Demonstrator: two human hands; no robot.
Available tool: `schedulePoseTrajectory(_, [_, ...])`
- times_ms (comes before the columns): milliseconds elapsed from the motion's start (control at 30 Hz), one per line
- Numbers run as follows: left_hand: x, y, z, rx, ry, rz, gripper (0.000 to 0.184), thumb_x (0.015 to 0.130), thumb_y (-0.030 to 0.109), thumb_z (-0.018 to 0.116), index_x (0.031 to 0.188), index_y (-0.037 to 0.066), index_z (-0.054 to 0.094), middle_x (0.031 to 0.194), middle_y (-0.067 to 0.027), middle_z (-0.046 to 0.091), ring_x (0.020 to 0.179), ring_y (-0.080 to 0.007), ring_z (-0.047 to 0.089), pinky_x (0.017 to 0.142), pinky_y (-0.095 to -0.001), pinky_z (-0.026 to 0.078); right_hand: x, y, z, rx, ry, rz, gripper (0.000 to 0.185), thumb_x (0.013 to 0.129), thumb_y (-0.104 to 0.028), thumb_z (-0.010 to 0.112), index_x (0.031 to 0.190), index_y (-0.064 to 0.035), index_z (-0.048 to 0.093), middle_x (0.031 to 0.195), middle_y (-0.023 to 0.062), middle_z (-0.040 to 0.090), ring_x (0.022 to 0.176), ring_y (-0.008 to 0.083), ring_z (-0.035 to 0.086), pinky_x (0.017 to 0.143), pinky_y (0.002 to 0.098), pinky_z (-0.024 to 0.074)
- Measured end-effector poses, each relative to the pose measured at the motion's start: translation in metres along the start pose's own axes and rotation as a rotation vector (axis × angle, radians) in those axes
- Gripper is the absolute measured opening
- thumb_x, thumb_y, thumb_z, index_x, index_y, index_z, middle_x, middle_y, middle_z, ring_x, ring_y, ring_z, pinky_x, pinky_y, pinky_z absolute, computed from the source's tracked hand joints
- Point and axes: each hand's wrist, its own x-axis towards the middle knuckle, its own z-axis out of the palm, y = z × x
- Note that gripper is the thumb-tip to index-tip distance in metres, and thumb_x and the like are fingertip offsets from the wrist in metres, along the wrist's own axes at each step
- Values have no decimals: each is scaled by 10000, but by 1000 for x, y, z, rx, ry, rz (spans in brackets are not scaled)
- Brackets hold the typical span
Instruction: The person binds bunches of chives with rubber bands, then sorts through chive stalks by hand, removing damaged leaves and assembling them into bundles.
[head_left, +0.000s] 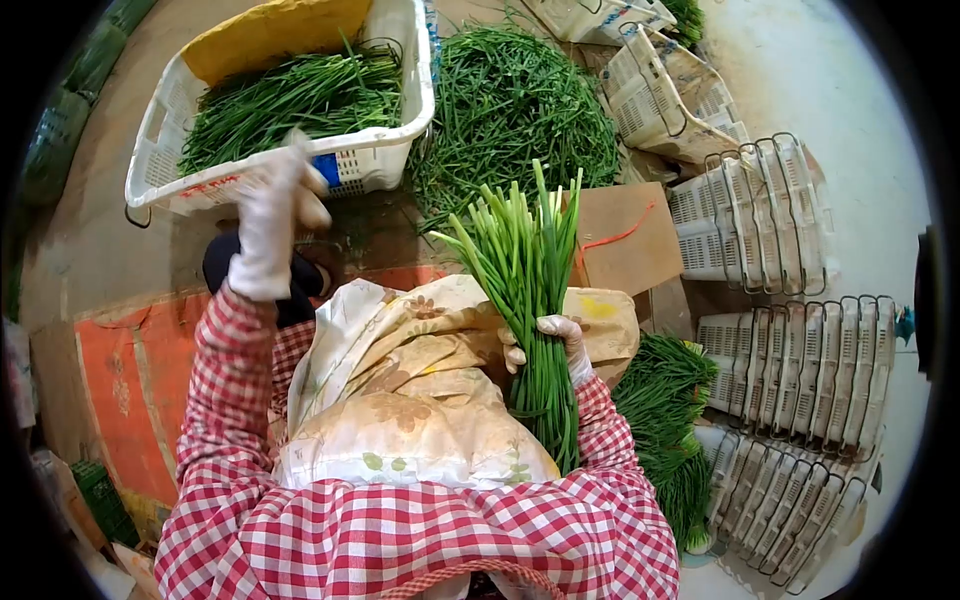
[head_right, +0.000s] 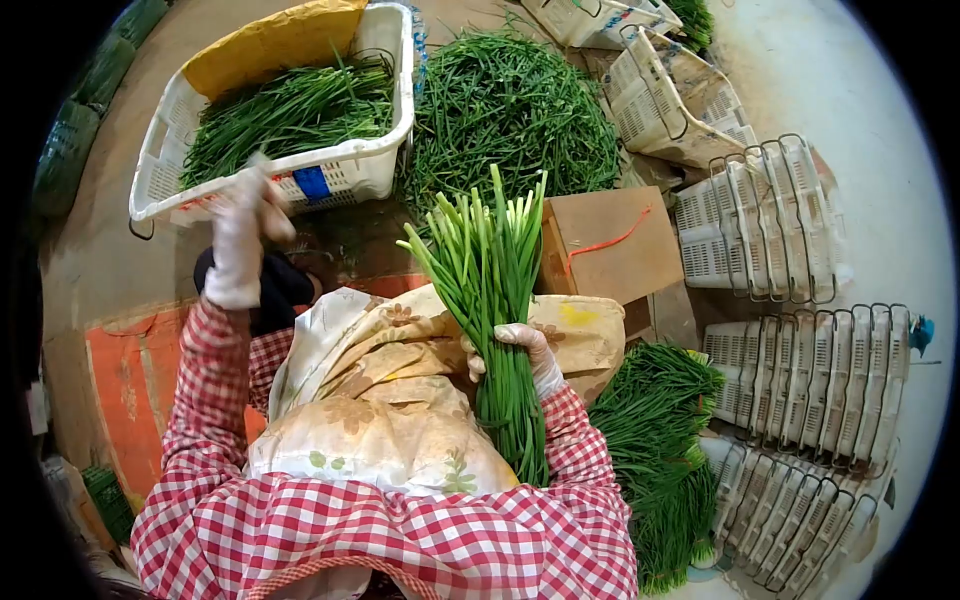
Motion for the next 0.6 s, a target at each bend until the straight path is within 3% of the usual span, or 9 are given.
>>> schedulePoseTrajectory(67, [-29, -12, 23, 4, -399, -315, 461, 950, 452, 445, 923, 23, 610, 602, -49, 602, 549, -131, 586, 601, -257, 510, 3, -6, -7, -22, -37, 9, 511, 787, -241, 603, 1217, 14, 499, 947, 133, 575, 748, 232, 608, 713, 395, 531])
schedulePoseTrajectory(133, [-54, -51, 54, -281, -616, -529, 704, 876, 612, 464, 1234, 6, 484, 907, -112, 656, 812, -204, 639, 770, -322, 519, 8, -17, 7, -238, 151, 44, 489, 778, -228, 617, 1198, 4, 525, 943, 123, 597, 746, 235, 610, 711, 395, 533])
schedulePoseTrajectory(200, [-65, -74, 81, -650, -633, -534, 1021, 725, 772, 484, 1405, 40, 269, 1248, -147, 532, 1092, -249, 560, 943, -382, 451, 15, -27, 24, -400, 237, 58, 456, 758, -198, 660, 1159, -4, 564, 922, 107, 624, 775, 202, 610, 718, 356, 520])
schedulePoseTrajectory(300, [-42, -54, 101, -936, -582, -428, 1141, 625, 825, 501, 1426, 60, 229, 1367, -129, 427, 1219, -245, 470, 1019, -424, 386, 44, -20, 36, -1302, 489, -255, 453, 734, -188, 717, 1121, 8, 585, 992, 109, 656, 896, 145, 593, 778, 282, 478])
schedulePoseTrajectory(400, [-39, -68, 110, -804, -507, -315, 1049, 650, 749, 586, 1401, 72, 307, 1331, -97, 471, 1225, -234, 467, 1045, -421, 367, 72, -2, 40, -1810, 879, -184, 532, 753, -201, 678, 1215, -13, 492, 992, 200, 649, 907, 296, 646, 769, 352, 506])
schedulePoseTrajectory(433, [-38, -76, 108, -761, -500, -281, 922, 727, 655, 626, 1391, 86, 333, 1324, -97, 477, 1197, -219, 493, 1007, -406, 418, 75, 5, 54, -1811, 874, -168, 636, 747, -236, 682, 1284, -32, 409, 958, 233, 637, 895, 354, 639, 756, 397, 514])
schedulePoseTrajectory(533, [-28, -83, 99, -747, -399, -340, 769, 812, 523, 640, 1384, 99, 349, 1298, -91, 502, 1163, -198, 520, 937, -390, 478, 88, 34, 60, -2004, 958, -316, 848, 753, -294, 687, 1369, 65, 228, 1021, 259, 604, 838, 382, 633, 736, 408, 523])
schedulePoseTrajectory(567, [-26, -75, 98, -778, -314, -384, 638, 834, 402, 654, 1334, 81, 423, 1201, -83, 572, 1078, -175, 574, 880, -377, 511, 89, 34, 78, -1915, 905, -212, 933, 745, -333, 712, 1372, 114, 185, 1112, 272, 572, 935, 364, 622, 814, 373, 505])
schedulePoseTrajectory(600, [-21, -74, 95, -782, -312, -386, 638, 834, 402, 654, 1334, 81, 423, 1201, -83, 572, 1078, -175, 574, 880, -377, 511, 90, 30, 75, -1918, 906, -207, 933, 745, -333, 712, 1372, 114, 185, 1112, 272, 572, 935, 364, 622, 814, 373, 505])
